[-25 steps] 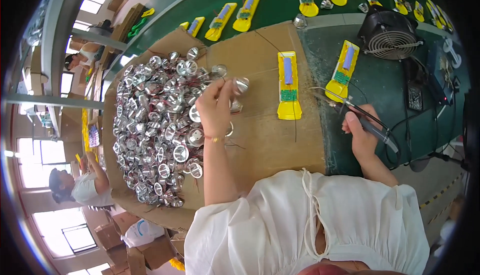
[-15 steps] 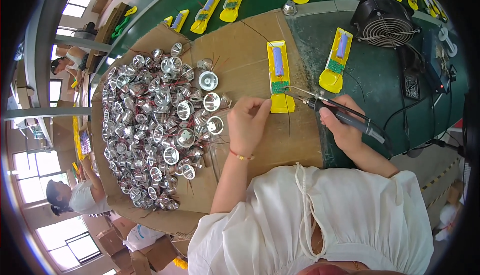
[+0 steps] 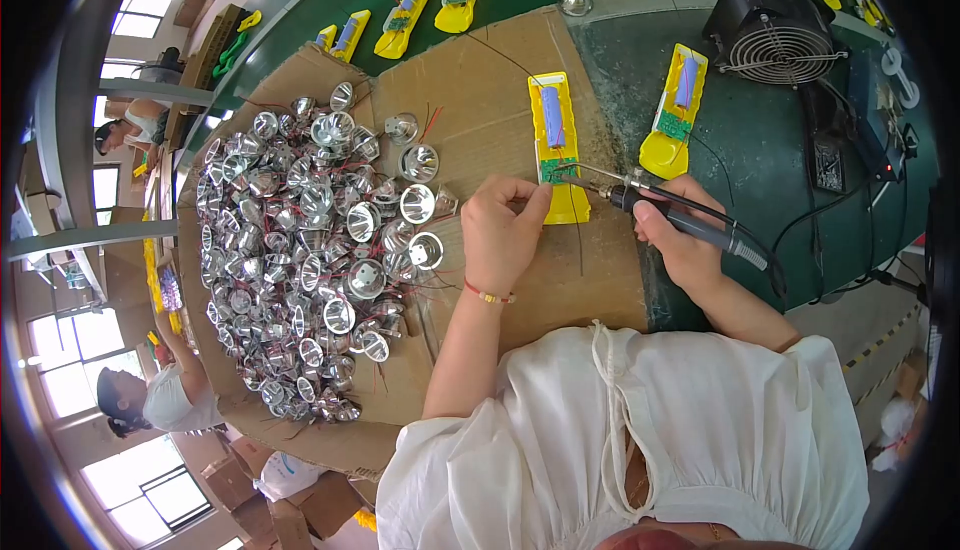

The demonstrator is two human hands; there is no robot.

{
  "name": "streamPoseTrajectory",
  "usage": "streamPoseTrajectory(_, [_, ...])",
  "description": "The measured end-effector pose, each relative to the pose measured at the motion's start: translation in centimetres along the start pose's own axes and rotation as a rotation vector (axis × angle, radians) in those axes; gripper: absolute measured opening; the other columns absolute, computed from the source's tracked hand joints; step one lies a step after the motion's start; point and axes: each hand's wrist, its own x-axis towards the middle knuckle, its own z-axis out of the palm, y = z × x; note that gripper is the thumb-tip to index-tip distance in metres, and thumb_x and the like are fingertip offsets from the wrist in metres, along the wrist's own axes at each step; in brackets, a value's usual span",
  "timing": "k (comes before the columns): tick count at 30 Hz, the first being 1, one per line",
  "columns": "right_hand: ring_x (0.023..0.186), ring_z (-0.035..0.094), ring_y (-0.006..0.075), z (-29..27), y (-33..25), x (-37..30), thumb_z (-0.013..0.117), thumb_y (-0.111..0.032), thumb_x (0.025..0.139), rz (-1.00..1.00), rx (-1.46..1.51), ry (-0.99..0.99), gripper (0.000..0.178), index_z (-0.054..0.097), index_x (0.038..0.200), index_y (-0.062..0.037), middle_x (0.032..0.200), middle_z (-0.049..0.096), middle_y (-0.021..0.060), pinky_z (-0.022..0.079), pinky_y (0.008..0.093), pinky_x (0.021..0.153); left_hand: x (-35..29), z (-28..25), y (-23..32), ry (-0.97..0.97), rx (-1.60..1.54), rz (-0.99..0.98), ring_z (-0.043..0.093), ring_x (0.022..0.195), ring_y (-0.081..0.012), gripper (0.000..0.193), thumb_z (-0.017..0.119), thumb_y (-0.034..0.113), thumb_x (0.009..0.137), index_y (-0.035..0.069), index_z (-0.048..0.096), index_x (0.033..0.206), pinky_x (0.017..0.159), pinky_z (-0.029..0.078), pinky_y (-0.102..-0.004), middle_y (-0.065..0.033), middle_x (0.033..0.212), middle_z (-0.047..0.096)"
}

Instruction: Soldering wires onto small circuit boards for portable flashlights.

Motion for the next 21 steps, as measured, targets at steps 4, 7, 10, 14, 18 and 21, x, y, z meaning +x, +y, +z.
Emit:
streamPoseTrajectory(4, [0.058,0.056,0.0077,0.5,-0.6,-0.3,0.064,-0.006,0.08,0.062,0.122,0.083,0.012,0.055,0.086,0.0002,0.068,0.059,0.0052,0.046,0.0214,0.052,0.2,0.0,-0.1,-0.02,-0.032,-0.045,0.06,0.057,-0.0161,0.014,0.068,0.01,0.075,-0.003,0.064,0.072,0.054,0.047,-0.027,-0.0111,0.07,0.06])
streamPoseTrajectory(7, [0.056,0.056,0.0092,-0.1,-0.7,-0.4,0.06,-0.008,0.082,0.003,0.083,0.081,0.013,0.055,0.09,-0.0002,0.068,0.059,0.0064,0.045,0.0207,0.05,0.3,0.0,0.1,-0.025,-0.016,-0.02,0.059,0.056,-0.0158,0.015,0.067,0.011,0.075,-0.003,0.064,0.071,0.054,0.046,-0.027,-0.0111,0.069,0.06])
streamPoseTrajectory(10, [0.056,0.055,0.0095,-0.4,-0.9,-0.7,0.06,-0.007,0.083,0.005,0.091,0.073,0.012,0.054,0.091,0.0001,0.068,0.058,0.0066,0.045,0.0207,0.05,0.3,-0.1,0.2,-0.039,-0.031,-0.052,0.059,0.056,-0.0155,0.015,0.067,0.011,0.075,-0.003,0.064,0.071,0.053,0.046,-0.027,-0.011,0.069,0.06])
streamPoseTrajectory(14, [0.056,0.055,0.0098,-0.6,-1.0,-0.9,0.06,-0.007,0.083,0.01,0.078,0.062,0.012,0.054,0.09,0.0003,0.067,0.058,0.0066,0.045,0.0208,0.05,0.4,-0.1,0.0,-0.04,-0.024,-0.046,0.059,0.055,-0.0155,0.016,0.068,0.011,0.074,-0.003,0.064,0.071,0.053,0.046,-0.027,-0.0104,0.067,0.06])
streamPoseTrajectory(18, [0.059,0.056,0.0086,-0.9,-1.2,-1.0,0.064,-0.007,0.081,0.057,0.101,0.065,0.014,0.054,0.088,-0.0003,0.071,0.059,0.0066,0.047,0.0227,0.053,-0.3,-0.4,0.1,-0.016,-0.063,-0.01,0.059,0.063,-0.0155,0.012,0.067,0.01,0.075,-0.002,0.064,0.077,0.057,0.047,-0.0266,-0.0109,0.078,0.061])
streamPoseTrajectory(21, [0.059,0.056,0.0085,-1.3,-1.2,-1.2,0.065,-0.007,0.08,0.037,0.115,0.047,0.015,0.054,0.088,-0.0002,0.07,0.059,0.0065,0.047,0.0223,0.052,-1.3,-1.6,-1.1,0.196,-0.016,0.324,0.058,0.081,-0.0181,0.009,0.065,0.005,0.077,0.0,0.065,0.083,0.071,0.046,-0.0276,-0.0113,0.093,0.059])
